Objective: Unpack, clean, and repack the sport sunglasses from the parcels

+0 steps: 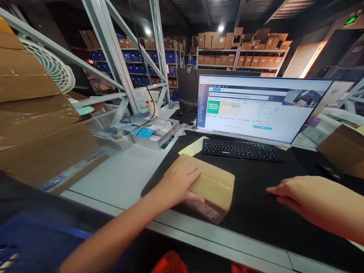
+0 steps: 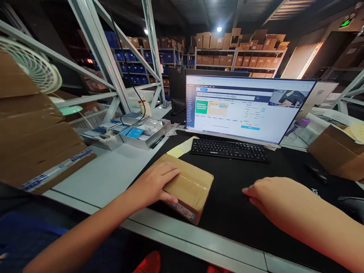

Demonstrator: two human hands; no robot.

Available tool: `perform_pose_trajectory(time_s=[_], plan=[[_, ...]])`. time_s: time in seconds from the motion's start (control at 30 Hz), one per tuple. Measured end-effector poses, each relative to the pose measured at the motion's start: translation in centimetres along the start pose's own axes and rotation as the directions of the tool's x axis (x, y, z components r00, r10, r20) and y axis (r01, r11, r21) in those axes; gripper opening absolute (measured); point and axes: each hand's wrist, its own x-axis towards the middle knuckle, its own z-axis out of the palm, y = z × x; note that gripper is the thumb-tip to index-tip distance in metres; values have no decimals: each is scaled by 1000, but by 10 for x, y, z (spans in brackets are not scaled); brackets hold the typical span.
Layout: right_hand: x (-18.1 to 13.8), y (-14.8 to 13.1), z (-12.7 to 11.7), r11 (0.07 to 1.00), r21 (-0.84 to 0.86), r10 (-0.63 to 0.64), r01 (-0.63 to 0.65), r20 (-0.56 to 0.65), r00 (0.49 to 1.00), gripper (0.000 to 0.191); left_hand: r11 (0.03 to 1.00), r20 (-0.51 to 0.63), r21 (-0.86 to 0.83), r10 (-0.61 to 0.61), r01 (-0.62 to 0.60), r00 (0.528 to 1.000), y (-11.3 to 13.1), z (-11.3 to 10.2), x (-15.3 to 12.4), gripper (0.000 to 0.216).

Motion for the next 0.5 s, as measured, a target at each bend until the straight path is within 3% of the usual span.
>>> perform_pose_trajectory(time_s=[0.1, 0.17, 0.23, 0.3, 0.43, 0.5], plan=[[25, -8, 16, 950, 228, 201, -215, 80, 976, 41, 994, -11, 72, 78, -77, 997, -3, 4, -1, 75], [52, -24, 31, 785, 536, 277, -312, 147, 950, 63, 991, -32, 104, 89, -86, 995, -3, 5, -2, 76], [77, -42, 47, 579, 733, 268, -357, 242, 932, 76, 988, -53, 136, 88, -80, 995, -3, 5, -3, 77], [94, -56, 64, 429, 818, 211, -383, 321, 923, 86, 982, -70, 163, 104, -92, 992, -2, 5, -4, 81], [99, -70, 86, 80, 900, 67, -428, 423, 903, 80, 969, -93, 203, 163, -142, 982, -3, 7, -6, 84], [93, -72, 91, -12, 915, 63, -402, 402, 913, 80, 961, -97, 226, 185, -160, 978, -4, 8, -6, 82]])
